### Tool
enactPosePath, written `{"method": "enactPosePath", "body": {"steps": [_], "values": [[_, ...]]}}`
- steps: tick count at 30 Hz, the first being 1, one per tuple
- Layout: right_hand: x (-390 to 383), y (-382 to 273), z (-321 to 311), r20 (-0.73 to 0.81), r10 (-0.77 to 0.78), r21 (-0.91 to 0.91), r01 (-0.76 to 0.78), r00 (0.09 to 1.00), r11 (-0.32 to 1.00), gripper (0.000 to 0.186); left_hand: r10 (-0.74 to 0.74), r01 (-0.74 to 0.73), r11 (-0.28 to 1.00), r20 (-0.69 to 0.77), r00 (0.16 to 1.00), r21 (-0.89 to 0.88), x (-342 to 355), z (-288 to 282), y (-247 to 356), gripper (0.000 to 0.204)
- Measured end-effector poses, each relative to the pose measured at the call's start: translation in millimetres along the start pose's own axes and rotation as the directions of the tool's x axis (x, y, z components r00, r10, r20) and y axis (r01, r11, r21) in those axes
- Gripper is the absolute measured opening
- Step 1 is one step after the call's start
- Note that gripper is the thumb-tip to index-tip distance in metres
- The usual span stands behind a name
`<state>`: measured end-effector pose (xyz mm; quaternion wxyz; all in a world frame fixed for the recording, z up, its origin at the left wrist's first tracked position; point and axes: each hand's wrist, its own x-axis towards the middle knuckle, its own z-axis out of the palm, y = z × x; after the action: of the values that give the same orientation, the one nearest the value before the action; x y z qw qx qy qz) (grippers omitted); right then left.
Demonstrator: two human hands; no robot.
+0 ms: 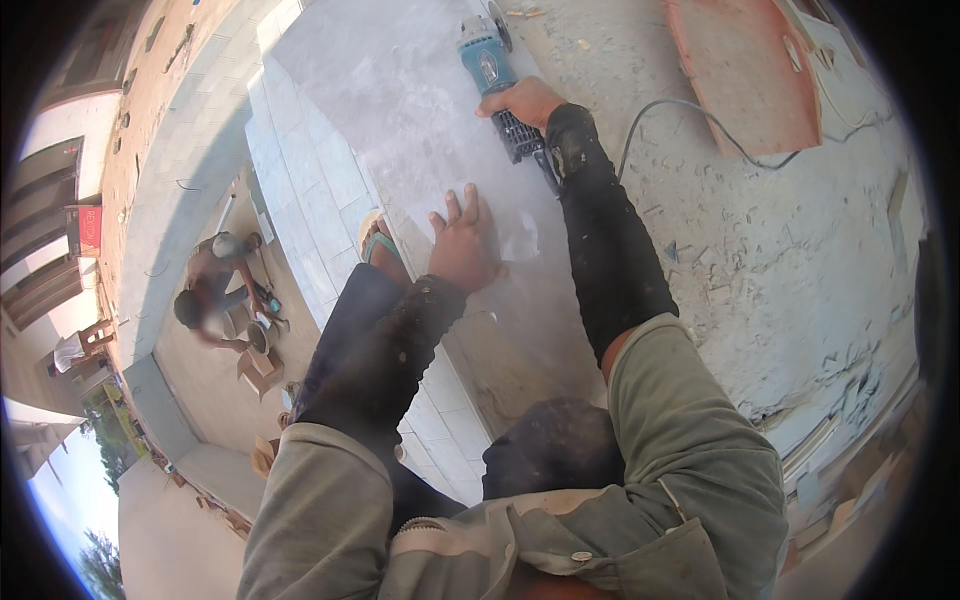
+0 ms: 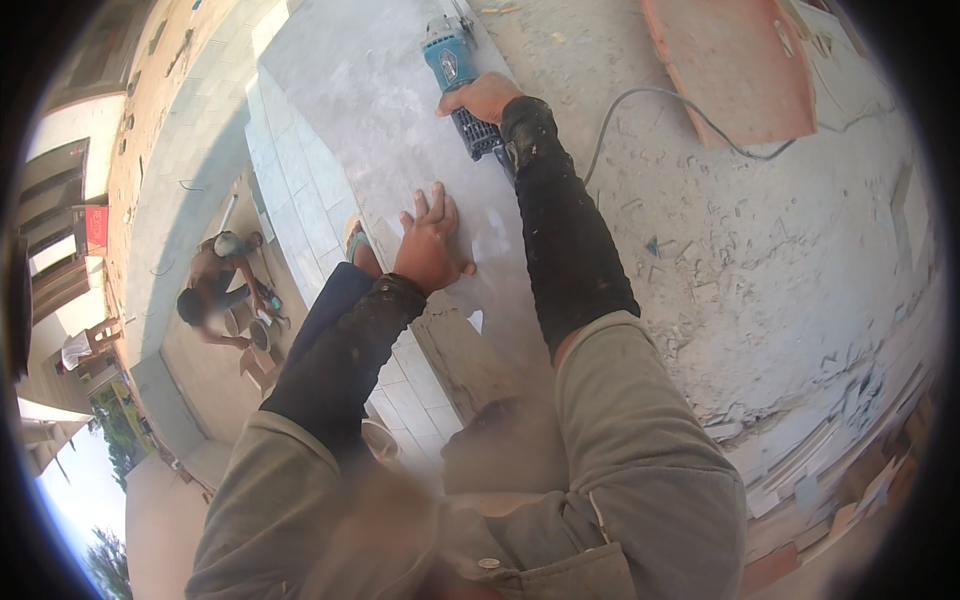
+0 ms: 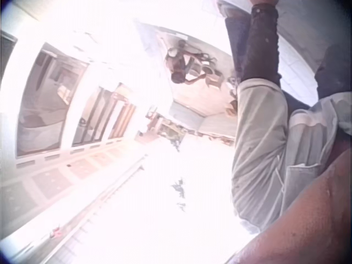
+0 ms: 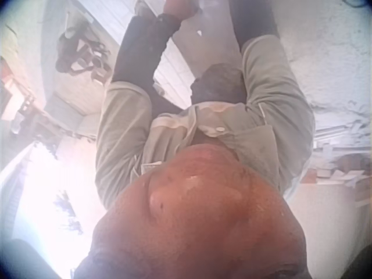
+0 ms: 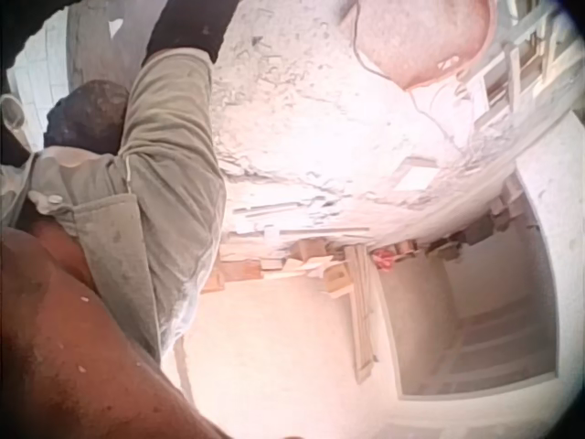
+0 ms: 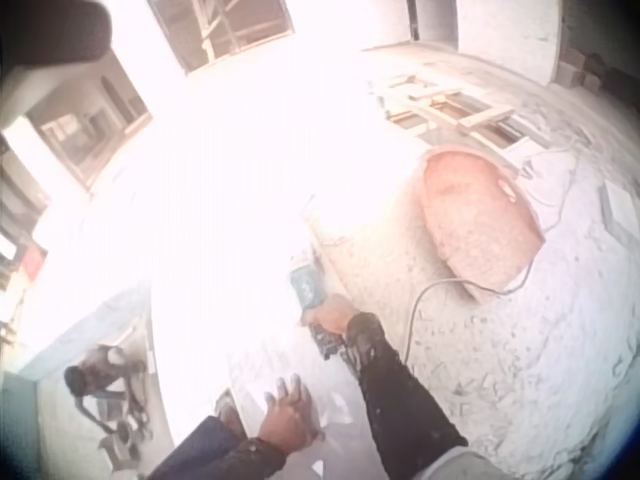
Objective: The person uses a power grinder to cut and shape a large stone slab held on a workspace while another person works nearby.
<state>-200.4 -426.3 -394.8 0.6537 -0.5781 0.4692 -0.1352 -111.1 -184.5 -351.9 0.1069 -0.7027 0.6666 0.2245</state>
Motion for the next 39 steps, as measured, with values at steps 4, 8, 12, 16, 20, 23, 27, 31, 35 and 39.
{"method": "enactPosePath", "body": {"steps": [4,8,12,16,20,23,27,31,35,39], "values": [[0.0,6.2,1.3,0.018,-0.005,0.045,0.004,1.000,0.999,0.043,-0.017,0.016,1.000,0.031,0.999,0.010,0.7,-6.8,2.4,0.108],[-10.0,6.8,4.5,0.004,-0.020,0.013,0.020,1.000,1.000,0.044,-0.038,0.037,0.999,0.054,0.998,0.011,0.5,-7.5,1.4,0.108],[-17.9,8.6,0.9,-0.033,-0.049,-0.040,0.048,0.998,0.998,0.045,-0.047,0.047,0.999,0.069,0.997,0.008,4.4,-6.3,4.1,0.111],[-30.3,4.7,0.3,0.014,-0.029,-0.060,0.030,0.999,0.998,0.049,-0.061,0.060,0.998,0.079,0.995,0.011,4.7,-5.3,-0.1,0.115],[-23.2,20.8,2.8,-0.013,-0.042,-0.142,0.040,0.999,0.989,0.060,-0.071,0.070,0.997,0.101,0.992,0.019,4.7,-3.3,2.3,0.117],[-15.9,36.1,0.7,-0.042,-0.066,-0.135,0.059,0.997,0.989,0.061,-0.044,0.043,0.999,0.057,0.997,0.009,7.4,2.0,3.5,0.118],[-25.6,21.0,3.9,0.028,-0.043,-0.104,0.046,0.999,0.994,0.061,-0.056,0.056,0.998,0.004,0.998,-0.006,0.4,5.0,-4.7,0.117],[-25.6,18.9,-0.7,0.018,-0.050,-0.117,0.052,0.999,0.992,0.059,-0.047,0.047,0.999,0.009,0.999,-0.018,4.2,4.4,-0.2,0.116],[-21.0,17.1,2.3,-0.007,-0.038,-0.137,0.037,0.999,0.990,0.058,-0.054,0.054,0.999,0.021,0.998,-0.001,3.9,4.1,1.2,0.116],[-13.2,14.0,1.4,0.001,-0.009,-0.116,0.009,1.000,0.993,0.059,-0.050,0.050,0.999,0.018,0.999,0.010,4.5,5.5,1.6,0.118]]}}
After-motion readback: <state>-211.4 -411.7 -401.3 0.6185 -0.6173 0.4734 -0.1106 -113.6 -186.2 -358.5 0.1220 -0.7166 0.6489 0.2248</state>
